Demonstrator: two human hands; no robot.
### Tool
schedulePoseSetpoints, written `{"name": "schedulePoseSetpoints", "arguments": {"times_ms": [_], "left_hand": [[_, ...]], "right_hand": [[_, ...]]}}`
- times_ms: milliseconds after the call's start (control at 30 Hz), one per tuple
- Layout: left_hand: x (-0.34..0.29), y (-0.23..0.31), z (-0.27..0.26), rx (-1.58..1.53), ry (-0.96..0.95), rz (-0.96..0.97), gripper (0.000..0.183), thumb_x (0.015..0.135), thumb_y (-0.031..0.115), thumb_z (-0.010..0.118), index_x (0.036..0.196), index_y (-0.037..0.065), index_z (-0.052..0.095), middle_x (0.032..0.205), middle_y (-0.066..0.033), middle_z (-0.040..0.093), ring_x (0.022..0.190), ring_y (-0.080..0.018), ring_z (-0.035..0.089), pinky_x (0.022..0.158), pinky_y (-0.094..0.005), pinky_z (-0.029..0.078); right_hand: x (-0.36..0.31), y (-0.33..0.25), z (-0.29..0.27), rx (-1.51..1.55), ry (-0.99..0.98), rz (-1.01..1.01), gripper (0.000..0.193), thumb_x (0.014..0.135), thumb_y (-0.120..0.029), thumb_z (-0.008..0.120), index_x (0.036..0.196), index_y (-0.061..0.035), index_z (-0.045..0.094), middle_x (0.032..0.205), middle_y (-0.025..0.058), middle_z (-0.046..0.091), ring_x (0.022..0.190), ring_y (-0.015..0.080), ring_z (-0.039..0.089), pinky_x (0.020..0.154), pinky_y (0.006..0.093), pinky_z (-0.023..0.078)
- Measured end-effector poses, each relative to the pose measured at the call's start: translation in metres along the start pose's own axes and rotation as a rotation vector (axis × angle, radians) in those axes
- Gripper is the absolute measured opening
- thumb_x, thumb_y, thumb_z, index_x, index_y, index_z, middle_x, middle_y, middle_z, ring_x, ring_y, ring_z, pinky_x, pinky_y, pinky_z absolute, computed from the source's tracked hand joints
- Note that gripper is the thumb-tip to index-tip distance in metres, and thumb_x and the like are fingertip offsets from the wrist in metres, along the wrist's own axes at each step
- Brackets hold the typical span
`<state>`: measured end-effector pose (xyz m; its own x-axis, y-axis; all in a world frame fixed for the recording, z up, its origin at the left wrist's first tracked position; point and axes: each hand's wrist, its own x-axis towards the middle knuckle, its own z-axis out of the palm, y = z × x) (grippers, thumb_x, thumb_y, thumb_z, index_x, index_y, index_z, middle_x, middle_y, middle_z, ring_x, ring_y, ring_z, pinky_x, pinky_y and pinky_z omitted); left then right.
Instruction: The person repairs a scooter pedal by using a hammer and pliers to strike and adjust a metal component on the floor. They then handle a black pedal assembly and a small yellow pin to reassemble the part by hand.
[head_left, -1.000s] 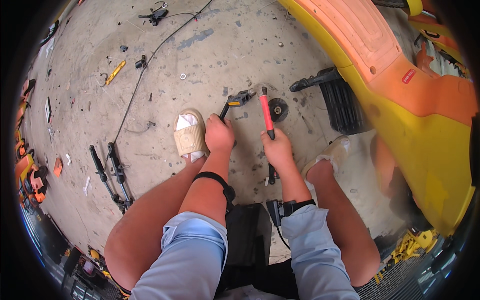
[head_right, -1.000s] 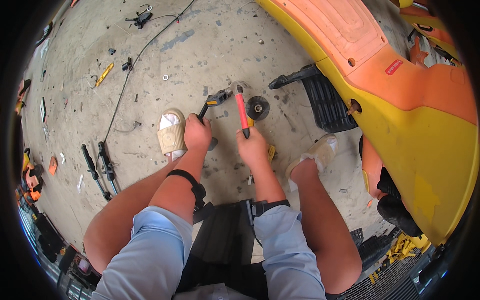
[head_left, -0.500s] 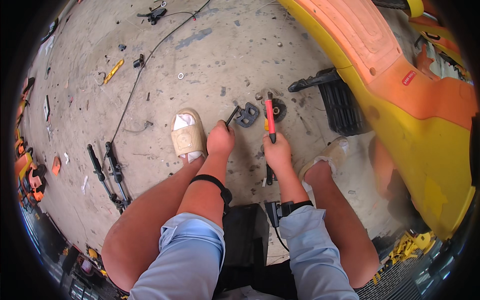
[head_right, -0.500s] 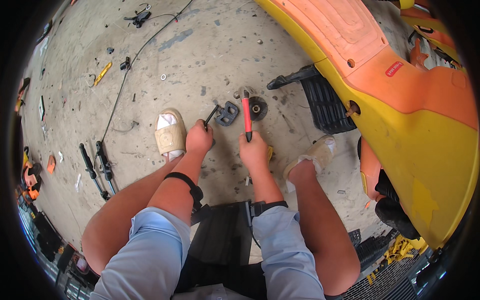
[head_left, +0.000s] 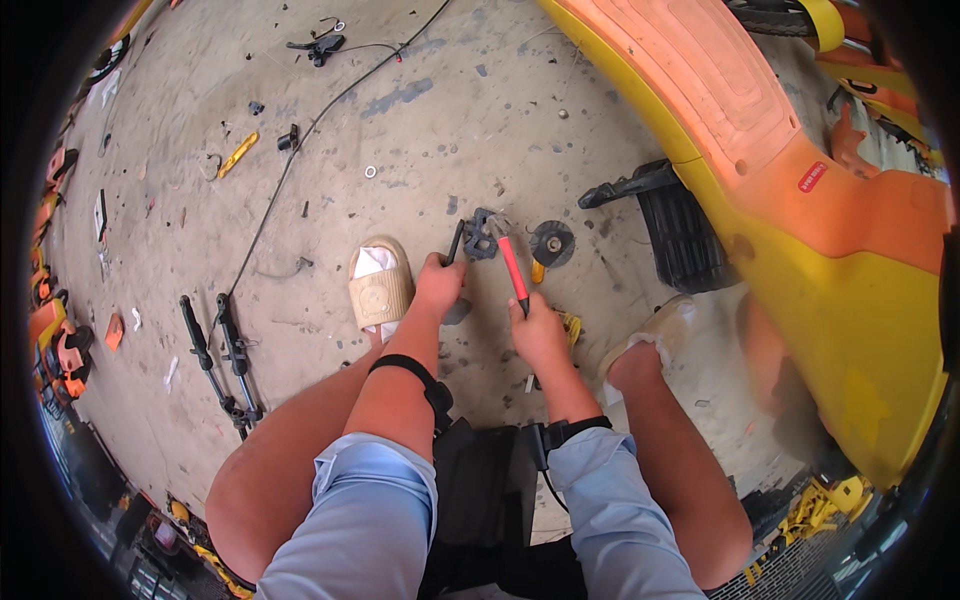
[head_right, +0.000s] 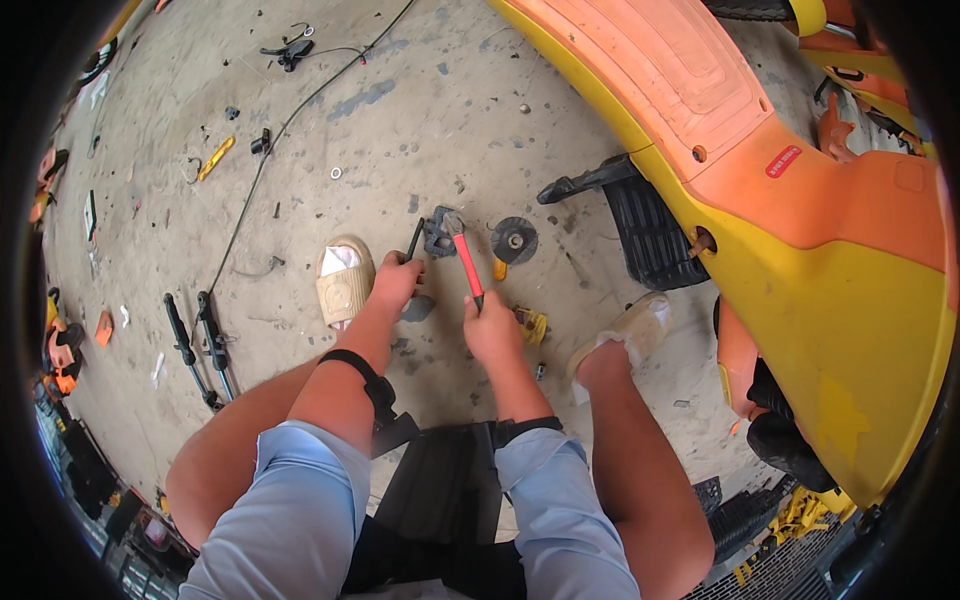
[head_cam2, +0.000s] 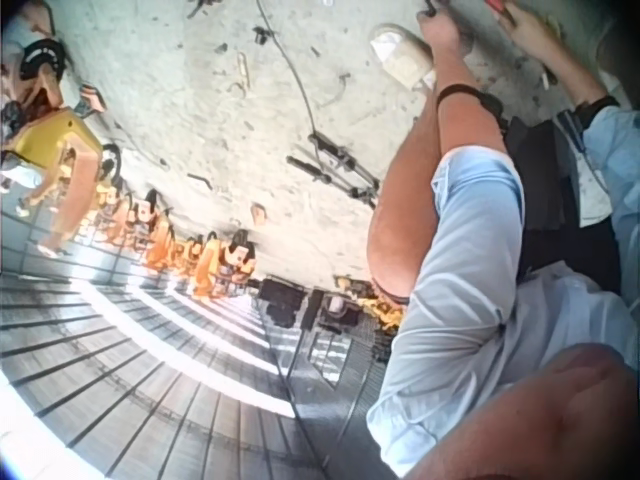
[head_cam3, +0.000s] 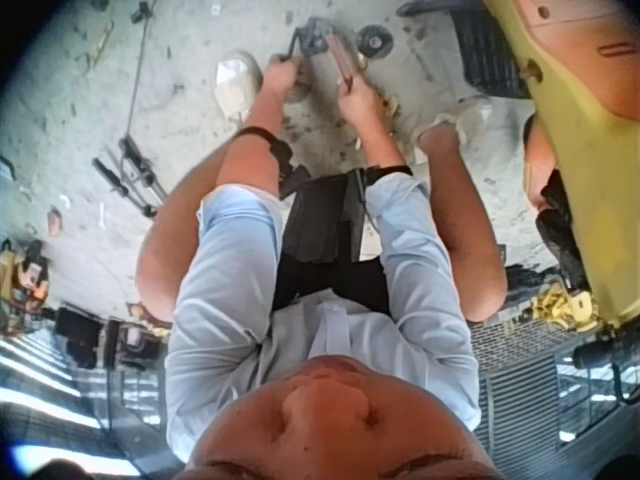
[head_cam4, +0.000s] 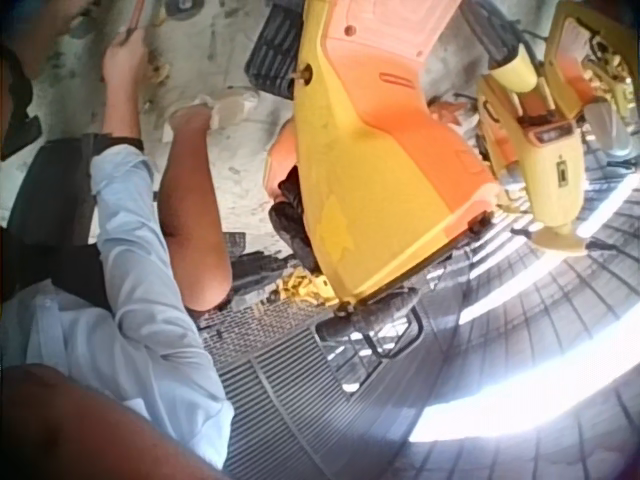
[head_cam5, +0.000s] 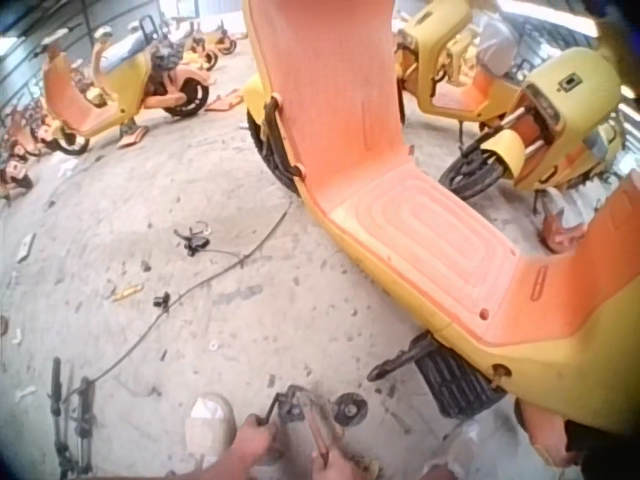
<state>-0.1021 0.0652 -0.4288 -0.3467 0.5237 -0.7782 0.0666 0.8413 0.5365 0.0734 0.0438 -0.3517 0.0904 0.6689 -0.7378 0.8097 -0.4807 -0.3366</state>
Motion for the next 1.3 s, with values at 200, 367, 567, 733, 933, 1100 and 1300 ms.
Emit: {"name": "schedulePoseSetpoints", "arguments": {"times_ms": [200,367,567,733,933,1100,1300], "left_hand": [[-0.014,0.027,-0.003,0.089,-0.081,0.139,0.033,0.095,0.031,0.059,0.100,-0.001,0.057,0.074,-0.0134,0.064,0.066,-0.0261,0.063,0.065,-0.0388,0.051],[-0.025,0.055,0.002,0.309,0.150,0.351,0.039,0.096,0.041,0.057,0.098,0.002,0.054,0.079,-0.0231,0.066,0.079,-0.0427,0.065,0.071,-0.0496,0.049],[-0.008,0.025,0.007,0.347,0.185,0.395,0.034,0.097,0.035,0.059,0.091,0.001,0.052,0.070,-0.0180,0.062,0.063,-0.0345,0.063,0.060,-0.0433,0.048],[-0.003,0.019,0.007,0.034,-0.042,0.207,0.027,0.097,0.029,0.060,0.090,0.003,0.054,0.065,-0.0069,0.058,0.053,-0.0153,0.057,0.050,-0.0329,0.046],[-0.005,0.029,0.001,0.184,0.088,0.300,0.030,0.093,0.030,0.063,0.086,0.001,0.059,0.062,-0.0107,0.059,0.055,-0.0217,0.059,0.055,-0.0358,0.047],[-0.013,0.043,0.000,0.252,0.138,0.310,0.034,0.088,0.031,0.065,0.087,-0.002,0.062,0.066,-0.0184,0.062,0.062,-0.0316,0.062,0.063,-0.0411,0.049],[-0.016,0.054,0.004,0.194,0.213,0.311,0.030,0.088,0.029,0.063,0.083,0.000,0.059,0.069,-0.0187,0.063,0.065,-0.0342,0.063,0.064,-0.0426,0.049]], "right_hand": [[0.003,0.020,0.006,0.258,0.066,-0.025,0.035,0.095,-0.039,0.058,0.098,-0.0046,0.059,0.084,0.0219,0.067,0.083,0.0432,0.065,0.074,0.0502,0.049],[-0.001,0.009,0.000,0.429,0.226,-0.128,0.037,0.095,-0.043,0.060,0.096,-0.0057,0.060,0.076,0.0185,0.064,0.076,0.0394,0.064,0.068,0.0465,0.048],[-0.004,-0.020,-0.010,0.255,0.258,-0.156,0.041,0.097,-0.046,0.056,0.091,-0.0056,0.057,0.075,0.0216,0.065,0.074,0.0431,0.065,0.065,0.0499,0.049],[0.007,-0.013,0.000,0.147,0.213,-0.092,0.042,0.097,-0.047,0.055,0.091,-0.0049,0.056,0.074,0.0221,0.065,0.073,0.0458,0.064,0.065,0.0512,0.048],[0.000,-0.036,-0.020,0.344,0.291,-0.167,0.038,0.096,-0.043,0.058,0.093,-0.0053,0.057,0.074,0.0228,0.064,0.073,0.0458,0.063,0.063,0.0511,0.048],[-0.020,-0.048,-0.032,0.462,0.443,-0.420,0.034,0.097,-0.037,0.059,0.095,-0.0029,0.056,0.076,0.0237,0.064,0.072,0.0455,0.062,0.062,0.0509,0.047],[0.011,-0.002,0.010,0.081,0.233,-0.036,0.035,0.098,-0.036,0.055,0.095,-0.0009,0.057,0.080,0.0265,0.065,0.076,0.0477,0.062,0.068,0.0542,0.048]]}}
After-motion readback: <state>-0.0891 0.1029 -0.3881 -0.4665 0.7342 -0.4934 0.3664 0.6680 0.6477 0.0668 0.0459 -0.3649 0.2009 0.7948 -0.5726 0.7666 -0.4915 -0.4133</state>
